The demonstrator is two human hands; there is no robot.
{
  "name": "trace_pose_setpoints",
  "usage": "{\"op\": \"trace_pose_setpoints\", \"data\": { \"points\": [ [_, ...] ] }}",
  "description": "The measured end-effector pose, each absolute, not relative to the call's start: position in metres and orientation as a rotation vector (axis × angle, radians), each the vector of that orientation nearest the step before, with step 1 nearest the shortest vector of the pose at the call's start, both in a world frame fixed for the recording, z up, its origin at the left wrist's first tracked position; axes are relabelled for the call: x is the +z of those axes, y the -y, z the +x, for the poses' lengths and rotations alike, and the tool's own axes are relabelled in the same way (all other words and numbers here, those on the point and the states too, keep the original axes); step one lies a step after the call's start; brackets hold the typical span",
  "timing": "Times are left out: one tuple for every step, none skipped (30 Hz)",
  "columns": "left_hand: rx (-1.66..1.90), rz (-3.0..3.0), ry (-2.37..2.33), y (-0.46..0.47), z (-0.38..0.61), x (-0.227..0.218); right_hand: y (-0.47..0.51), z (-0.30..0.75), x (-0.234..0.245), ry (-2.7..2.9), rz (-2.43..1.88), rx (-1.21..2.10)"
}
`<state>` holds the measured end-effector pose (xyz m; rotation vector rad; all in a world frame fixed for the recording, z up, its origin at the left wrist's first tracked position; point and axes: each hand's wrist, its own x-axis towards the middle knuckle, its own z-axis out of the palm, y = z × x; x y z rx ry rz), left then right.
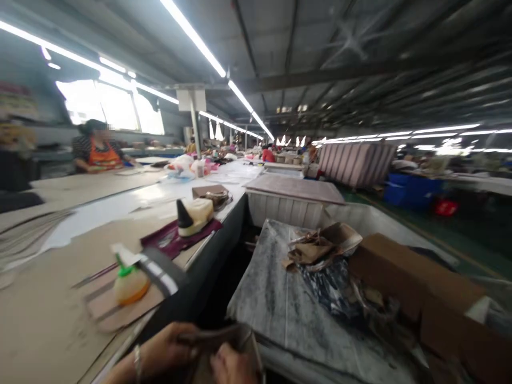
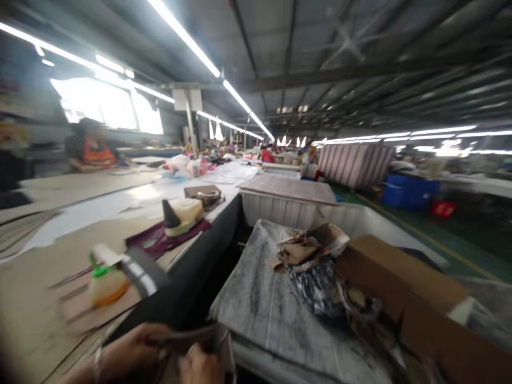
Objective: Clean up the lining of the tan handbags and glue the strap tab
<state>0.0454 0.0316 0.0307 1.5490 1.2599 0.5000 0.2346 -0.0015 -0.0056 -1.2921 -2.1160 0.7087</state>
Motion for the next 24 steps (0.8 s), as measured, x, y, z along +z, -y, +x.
{"op": "trace_pose_setpoints", "data": {
  "points": [
    [0.453, 1.530, -1.203, -0.026, 0.041, 0.029, 0.000, 0.232, -0.009, 2.099, -1.331, 0.773],
    [0.452, 1.472, -1.217, -0.022, 0.037, 0.027, -0.001, 0.230, -0.013, 2.072, -1.381, 0.809],
    [0.451, 1.412, -1.240, -0.020, 0.033, 0.024, -0.003, 0.227, -0.015, 2.051, -1.408, 0.779],
    [0.448, 1.360, -1.256, -0.020, 0.029, 0.020, -0.006, 0.225, -0.016, 2.054, -1.412, 0.758],
    [0.447, 1.321, -1.260, -0.021, 0.025, 0.015, -0.010, 0.223, -0.017, 2.056, -1.410, 0.772],
    [0.448, 1.303, -1.238, -0.023, 0.022, 0.010, -0.014, 0.222, -0.016, 2.059, -1.405, 0.791],
    [0.458, 1.299, -1.209, -0.024, 0.019, 0.005, -0.017, 0.221, -0.014, 2.062, -1.403, 0.820],
    [0.472, 1.301, -1.180, -0.026, 0.016, 0.001, -0.021, 0.220, -0.012, 2.064, -1.409, 0.848],
    [0.489, 1.306, -1.160, -0.027, 0.014, -0.003, -0.024, 0.218, -0.010, 2.068, -1.423, 0.865],
    [0.506, 1.307, -1.151, -0.028, 0.012, -0.006, -0.028, 0.216, -0.009, 2.077, -1.444, 0.870],
    [0.519, 1.304, -1.153, -0.028, 0.009, -0.009, -0.030, 0.214, -0.007, 2.093, -1.465, 0.865],
    [0.526, 1.300, -1.153, -0.028, 0.007, -0.011, -0.033, 0.212, -0.006, 2.116, -1.486, 0.850],
    [0.535, 1.296, -1.151, -0.028, 0.005, -0.012, -0.035, 0.209, -0.005, 2.144, -1.506, 0.828],
    [0.539, 1.295, -1.149, -0.028, 0.004, -0.013, -0.037, 0.206, -0.004, 2.171, -1.529, 0.799],
    [0.542, 1.294, -1.153, -0.027, 0.002, -0.014, -0.039, 0.204, -0.004, 2.197, -1.552, 0.768],
    [0.546, 1.299, -1.162, -0.027, 0.001, -0.014, -0.041, 0.201, -0.003, 2.221, -1.577, 0.734],
    [0.555, 1.310, -1.174, -0.027, 0.001, -0.014, -0.042, 0.199, -0.002, 2.243, -1.599, 0.703],
    [0.569, 1.332, -1.184, -0.027, 0.000, -0.014, -0.043, 0.197, -0.001, 2.263, -1.614, 0.676],
    [0.587, 1.364, -1.190, -0.026, 0.000, -0.013, -0.044, 0.195, 0.000, 2.280, -1.621, 0.657],
    [0.612, 1.401, -1.193, -0.025, 0.000, -0.012, -0.045, 0.193, 0.001, 2.294, -1.623, 0.642],
    [0.636, 1.437, -1.198, -0.025, 0.000, -0.012, -0.046, 0.192, 0.002, 2.304, -1.622, 0.630],
    [0.652, 1.470, -1.212, -0.024, 0.000, -0.011, -0.047, 0.190, 0.002, 2.311, -1.619, 0.617],
    [0.658, 1.495, -1.239, -0.022, 0.000, -0.012, -0.049, 0.188, 0.003, 2.318, -1.617, 0.603],
    [0.659, 1.513, -1.273, -0.021, -0.001, -0.012, -0.050, 0.185, 0.003, 2.326, -1.616, 0.589]
  ]
}}
